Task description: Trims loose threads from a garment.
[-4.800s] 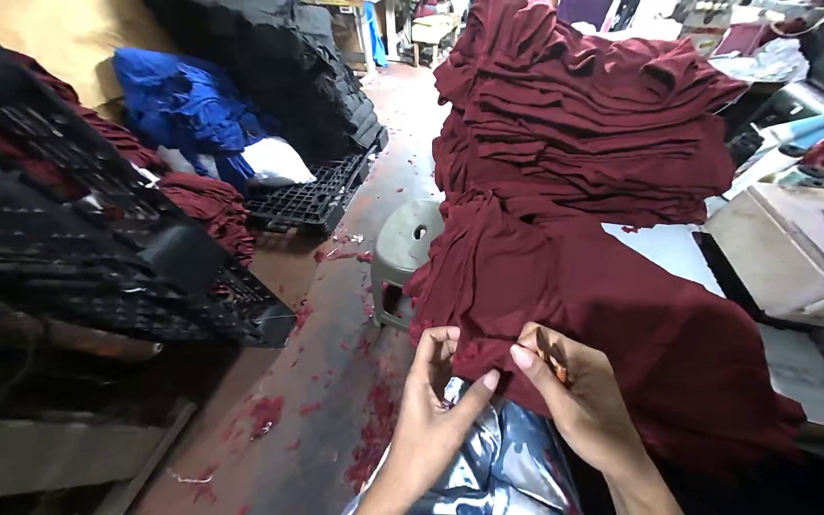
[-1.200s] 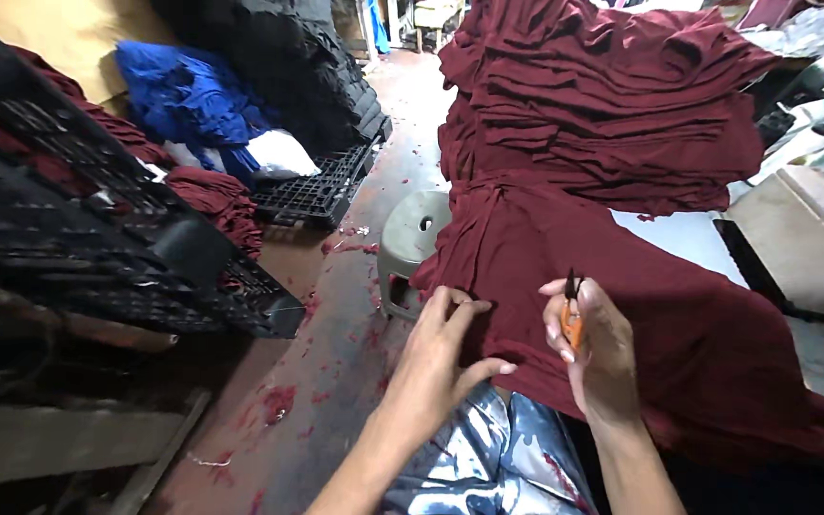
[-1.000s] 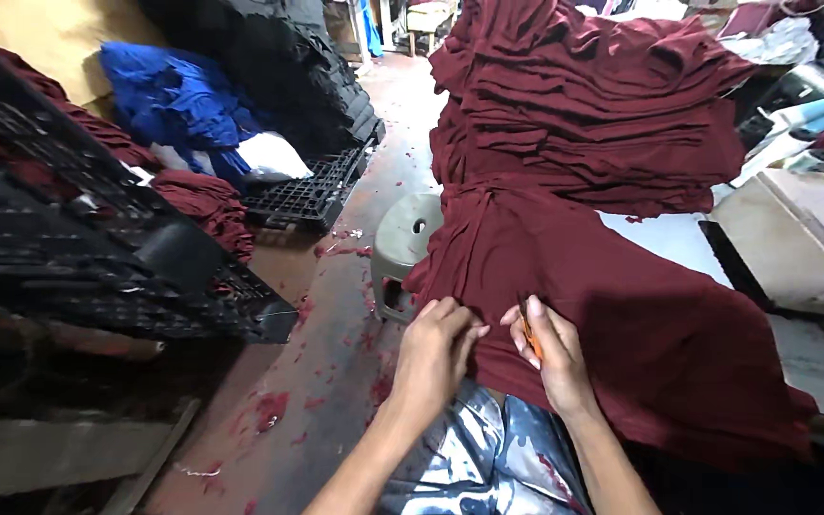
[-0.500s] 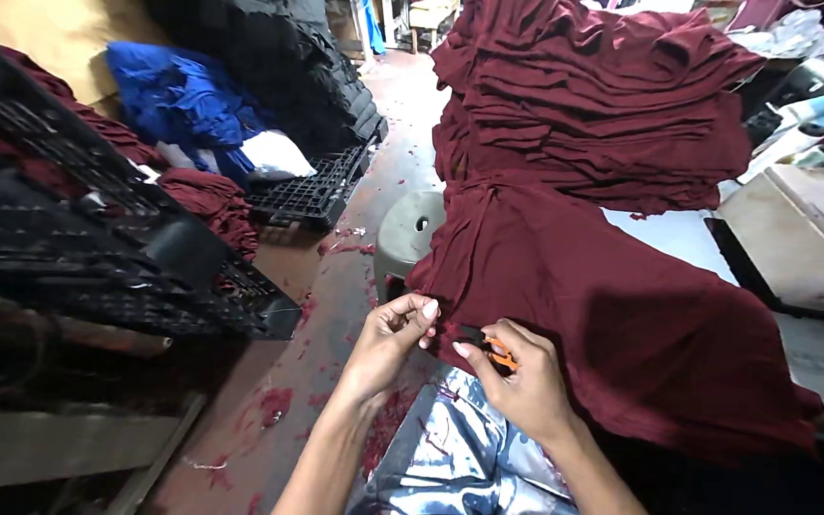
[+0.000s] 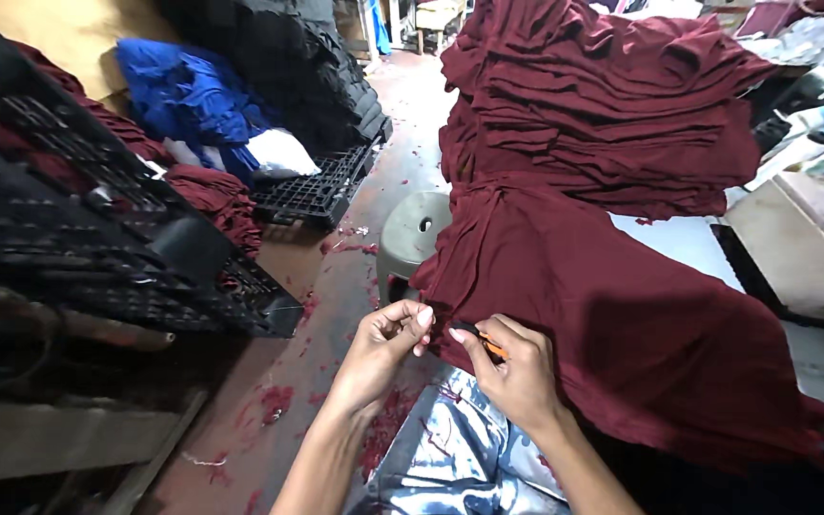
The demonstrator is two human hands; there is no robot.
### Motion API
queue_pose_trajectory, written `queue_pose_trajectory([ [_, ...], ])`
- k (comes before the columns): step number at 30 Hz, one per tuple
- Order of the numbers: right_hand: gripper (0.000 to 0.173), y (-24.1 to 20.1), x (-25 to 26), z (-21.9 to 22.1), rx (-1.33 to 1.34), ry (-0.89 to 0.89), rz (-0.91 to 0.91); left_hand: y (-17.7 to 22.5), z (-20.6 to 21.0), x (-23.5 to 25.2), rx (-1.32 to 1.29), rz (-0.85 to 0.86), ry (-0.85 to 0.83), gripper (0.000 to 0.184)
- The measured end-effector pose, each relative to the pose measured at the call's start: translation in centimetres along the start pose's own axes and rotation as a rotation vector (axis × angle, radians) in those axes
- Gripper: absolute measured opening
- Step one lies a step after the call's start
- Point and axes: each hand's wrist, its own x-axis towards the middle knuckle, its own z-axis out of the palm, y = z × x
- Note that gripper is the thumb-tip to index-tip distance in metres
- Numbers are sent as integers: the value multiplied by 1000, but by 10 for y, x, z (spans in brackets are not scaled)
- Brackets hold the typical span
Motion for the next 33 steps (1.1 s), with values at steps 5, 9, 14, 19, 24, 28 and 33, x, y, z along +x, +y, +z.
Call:
queue_pose_trajectory([
  [5,33,1,-4,1,65,-24,24,5,-8,-1,-14,1,-12,18],
  [9,33,-5,-5,-6,116,-71,56,8,-12,-4,-34,0,-10,20],
  [14,36,-17,-4,5,-38,-52,-29,11,-14,-8,-106,8,-21,18],
  [19,38,-14,-5,5,41,-76,-32,22,-35,-15,-99,71,-18,10],
  [24,30,-1,-5,-21,25,63,48,27,-54,-23,-55,131,-52,16],
  [28,39,8,7,-36,-254,112,61,29,-55,-30,-47,149,-77,15],
  [33,36,22,-1,-75,-65,-54,83,37,-62,-33,-39,205,-112,15],
])
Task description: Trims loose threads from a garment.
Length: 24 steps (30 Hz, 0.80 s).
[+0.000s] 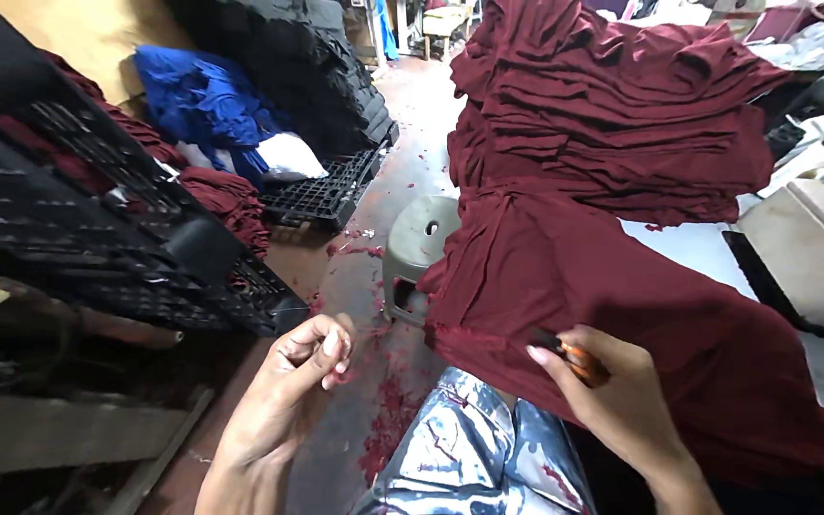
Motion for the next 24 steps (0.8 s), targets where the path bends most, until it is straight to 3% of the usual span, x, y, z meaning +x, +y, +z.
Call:
queue_pose_trajectory([
  [4,38,2,-7,-21,-65,-76,3,2,1,-3,14,-3,12,15],
  [9,38,-15,-3,-7,-34,-56,-67,3,1,-2,3,25,-43,15],
  [13,41,-28,5,11,-209,-24,-133,6,5,-3,13,44,-82,15],
  [24,39,0,21,-10,-396,2,-69,17,-13,-11,37,110,-74,12],
])
